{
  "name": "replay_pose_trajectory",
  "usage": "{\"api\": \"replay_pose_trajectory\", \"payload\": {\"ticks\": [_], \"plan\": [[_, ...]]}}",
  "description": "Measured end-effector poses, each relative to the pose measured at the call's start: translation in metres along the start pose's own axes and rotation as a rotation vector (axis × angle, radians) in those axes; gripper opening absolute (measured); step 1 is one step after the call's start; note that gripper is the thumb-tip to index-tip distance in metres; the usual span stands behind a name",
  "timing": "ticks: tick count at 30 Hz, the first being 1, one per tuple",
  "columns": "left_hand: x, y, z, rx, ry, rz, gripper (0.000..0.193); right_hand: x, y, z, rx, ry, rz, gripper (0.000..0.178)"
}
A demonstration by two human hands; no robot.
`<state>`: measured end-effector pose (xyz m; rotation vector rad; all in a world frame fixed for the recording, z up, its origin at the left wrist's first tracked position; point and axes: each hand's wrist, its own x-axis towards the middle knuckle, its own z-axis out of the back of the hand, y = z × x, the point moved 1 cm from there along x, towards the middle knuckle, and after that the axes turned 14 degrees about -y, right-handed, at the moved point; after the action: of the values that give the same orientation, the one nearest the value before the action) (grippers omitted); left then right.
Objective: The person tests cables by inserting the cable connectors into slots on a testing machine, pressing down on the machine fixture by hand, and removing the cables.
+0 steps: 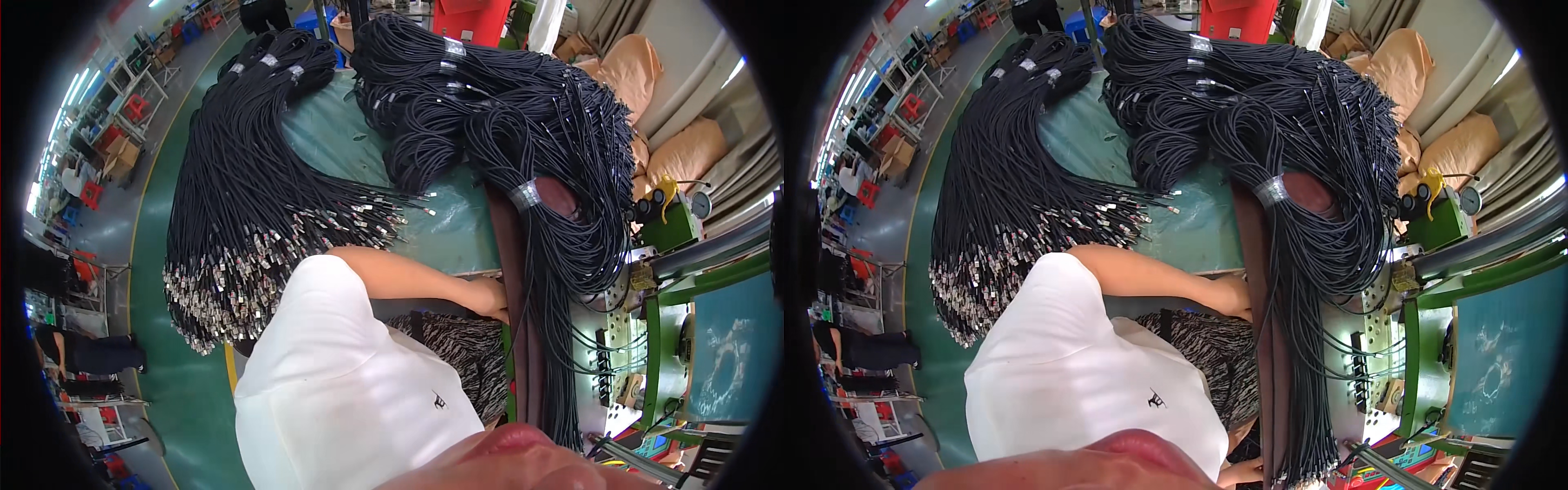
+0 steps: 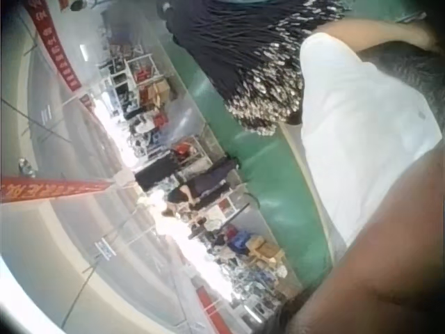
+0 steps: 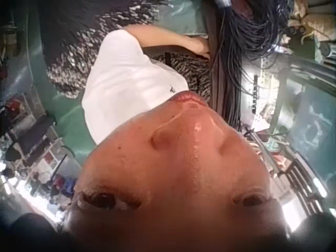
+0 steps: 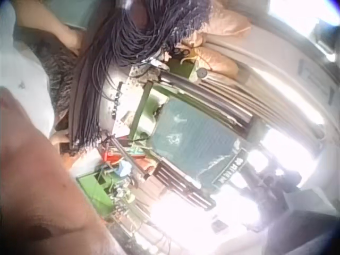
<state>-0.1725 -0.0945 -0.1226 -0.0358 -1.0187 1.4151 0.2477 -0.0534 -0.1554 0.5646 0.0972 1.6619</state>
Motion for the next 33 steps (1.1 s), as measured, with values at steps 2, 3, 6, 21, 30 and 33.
{"api": "replay_pose_trajectory", "payload": {"ticks": [2, 3, 6, 21, 30, 33], "plan": [[-0.003, -0.001, -0.004, 0.052, -0.045, -0.063, 0.051, -0.011, -0.013, 0.015, -0.018, -0.019, -0.018, 0.054], [-0.002, 0.001, -0.004, 0.073, 0.077, -0.042, 0.056, -0.012, -0.017, 0.018, -0.014, -0.029, -0.024, 0.055], [0.017, -0.019, 0.012, 0.206, 0.603, 0.038, 0.072, -0.033, -0.033, 0.055, -0.018, -0.064, -0.081, 0.057], [-0.057, -0.060, -0.024, 0.616, 1.101, -0.395, 0.040, -0.073, 0.102, 0.008, 0.458, -0.072, 0.345, 0.041], [-0.085, -0.074, -0.003, 0.593, 0.797, -0.140, 0.032, -0.090, 0.094, 0.034, 0.522, -0.403, 0.263, 0.023], [-0.086, -0.079, -0.003, 0.592, 0.797, -0.087, 0.037, -0.037, 0.095, 0.083, 0.343, -0.721, 0.453, 0.024]]}}
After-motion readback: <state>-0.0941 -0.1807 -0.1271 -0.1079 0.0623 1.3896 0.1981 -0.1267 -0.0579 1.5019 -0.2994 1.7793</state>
